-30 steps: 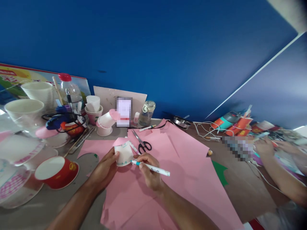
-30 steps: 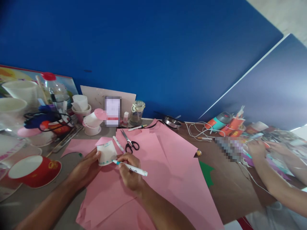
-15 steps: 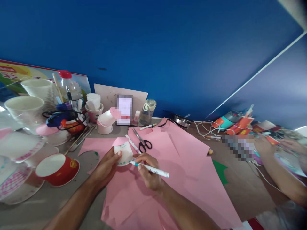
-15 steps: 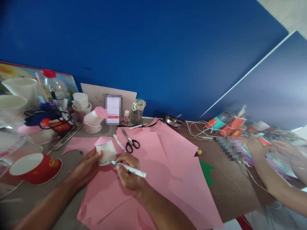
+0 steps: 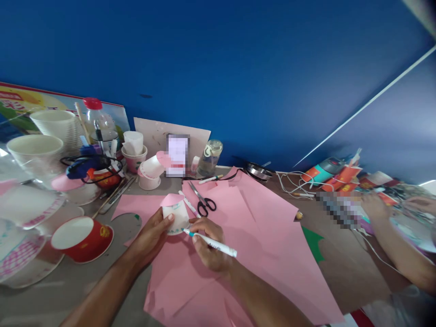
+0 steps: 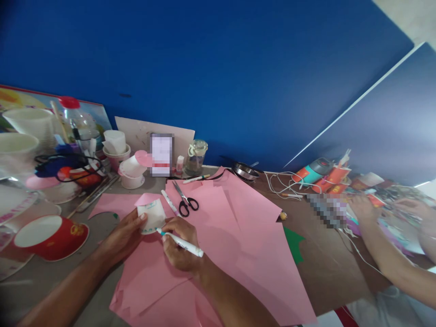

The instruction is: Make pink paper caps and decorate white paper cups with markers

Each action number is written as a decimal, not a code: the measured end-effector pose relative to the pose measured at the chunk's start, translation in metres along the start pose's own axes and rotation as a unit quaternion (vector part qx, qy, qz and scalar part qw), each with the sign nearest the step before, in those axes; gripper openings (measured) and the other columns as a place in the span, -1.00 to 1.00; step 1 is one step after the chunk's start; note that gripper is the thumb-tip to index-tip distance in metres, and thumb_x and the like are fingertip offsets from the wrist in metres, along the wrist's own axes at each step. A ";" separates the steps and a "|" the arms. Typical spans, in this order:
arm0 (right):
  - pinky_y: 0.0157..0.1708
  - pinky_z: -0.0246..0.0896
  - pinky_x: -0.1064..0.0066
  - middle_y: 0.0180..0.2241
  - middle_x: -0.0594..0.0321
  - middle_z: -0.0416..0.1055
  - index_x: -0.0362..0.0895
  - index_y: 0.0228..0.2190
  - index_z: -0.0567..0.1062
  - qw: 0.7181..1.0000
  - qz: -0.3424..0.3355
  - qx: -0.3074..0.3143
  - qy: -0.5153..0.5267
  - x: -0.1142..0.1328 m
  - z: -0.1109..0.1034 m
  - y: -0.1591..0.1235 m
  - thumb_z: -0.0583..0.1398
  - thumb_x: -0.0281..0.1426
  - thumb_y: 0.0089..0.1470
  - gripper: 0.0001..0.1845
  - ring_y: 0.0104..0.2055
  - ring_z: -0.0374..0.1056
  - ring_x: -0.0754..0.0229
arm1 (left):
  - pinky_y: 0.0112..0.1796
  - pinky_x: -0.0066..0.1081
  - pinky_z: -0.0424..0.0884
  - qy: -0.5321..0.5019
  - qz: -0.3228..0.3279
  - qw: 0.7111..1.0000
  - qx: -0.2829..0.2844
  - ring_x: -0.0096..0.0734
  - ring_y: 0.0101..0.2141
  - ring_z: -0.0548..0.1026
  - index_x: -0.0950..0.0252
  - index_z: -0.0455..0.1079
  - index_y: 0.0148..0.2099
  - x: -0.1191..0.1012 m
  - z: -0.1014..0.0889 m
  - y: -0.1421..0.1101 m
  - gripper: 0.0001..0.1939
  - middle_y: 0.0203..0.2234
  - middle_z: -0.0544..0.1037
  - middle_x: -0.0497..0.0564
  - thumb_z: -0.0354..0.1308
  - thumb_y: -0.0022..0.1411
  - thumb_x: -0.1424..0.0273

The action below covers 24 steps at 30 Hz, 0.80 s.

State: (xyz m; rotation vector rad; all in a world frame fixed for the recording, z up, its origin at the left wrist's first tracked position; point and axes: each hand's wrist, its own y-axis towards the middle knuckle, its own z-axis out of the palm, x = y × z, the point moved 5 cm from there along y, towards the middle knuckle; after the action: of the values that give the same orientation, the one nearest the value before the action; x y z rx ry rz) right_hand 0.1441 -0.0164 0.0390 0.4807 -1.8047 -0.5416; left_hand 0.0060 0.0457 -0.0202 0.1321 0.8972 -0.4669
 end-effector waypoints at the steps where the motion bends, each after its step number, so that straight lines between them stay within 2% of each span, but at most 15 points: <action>1: -0.22 0.39 0.29 -0.39 0.15 0.45 -0.10 -0.34 0.44 1.000 -0.001 -0.001 -0.003 0.000 0.000 0.000 0.12 -0.47 0.06 -0.89 -0.20 0.45 0.09 | -0.15 -0.32 0.37 -0.001 -0.001 1.000 0.000 -0.20 -0.20 0.52 0.33 0.45 -0.03 0.000 0.000 0.000 -0.63 -0.24 0.60 0.12 0.31 0.12 0.32; 9: -0.22 0.38 0.32 -0.40 0.16 0.46 -0.11 -0.37 0.45 1.000 0.008 0.014 -0.004 0.001 0.000 0.001 0.12 -0.49 0.04 -0.88 -0.19 0.45 0.10 | -0.18 -0.35 0.37 -0.005 -0.002 1.000 -0.004 -0.24 -0.23 0.52 0.33 0.46 -0.05 0.001 -0.003 0.000 -0.65 -0.27 0.60 0.09 0.31 0.11 0.33; 24: -0.20 0.38 0.26 -0.39 0.15 0.46 -0.09 -0.35 0.45 1.000 0.024 -0.004 0.009 -0.002 0.000 0.000 0.13 -0.43 0.08 -0.91 -0.23 0.45 0.08 | -0.17 -0.31 0.38 -0.001 -0.001 1.000 -0.012 -0.18 -0.20 0.52 0.34 0.47 -0.08 -0.001 0.000 0.000 -0.64 -0.26 0.60 0.11 0.33 0.08 0.31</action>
State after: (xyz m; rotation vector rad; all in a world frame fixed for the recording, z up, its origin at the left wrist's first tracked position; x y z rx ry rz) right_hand 0.1445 -0.0153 0.0375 0.4336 -1.7922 -0.5089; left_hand 0.0054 0.0460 -0.0191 0.1090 0.9015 -0.4589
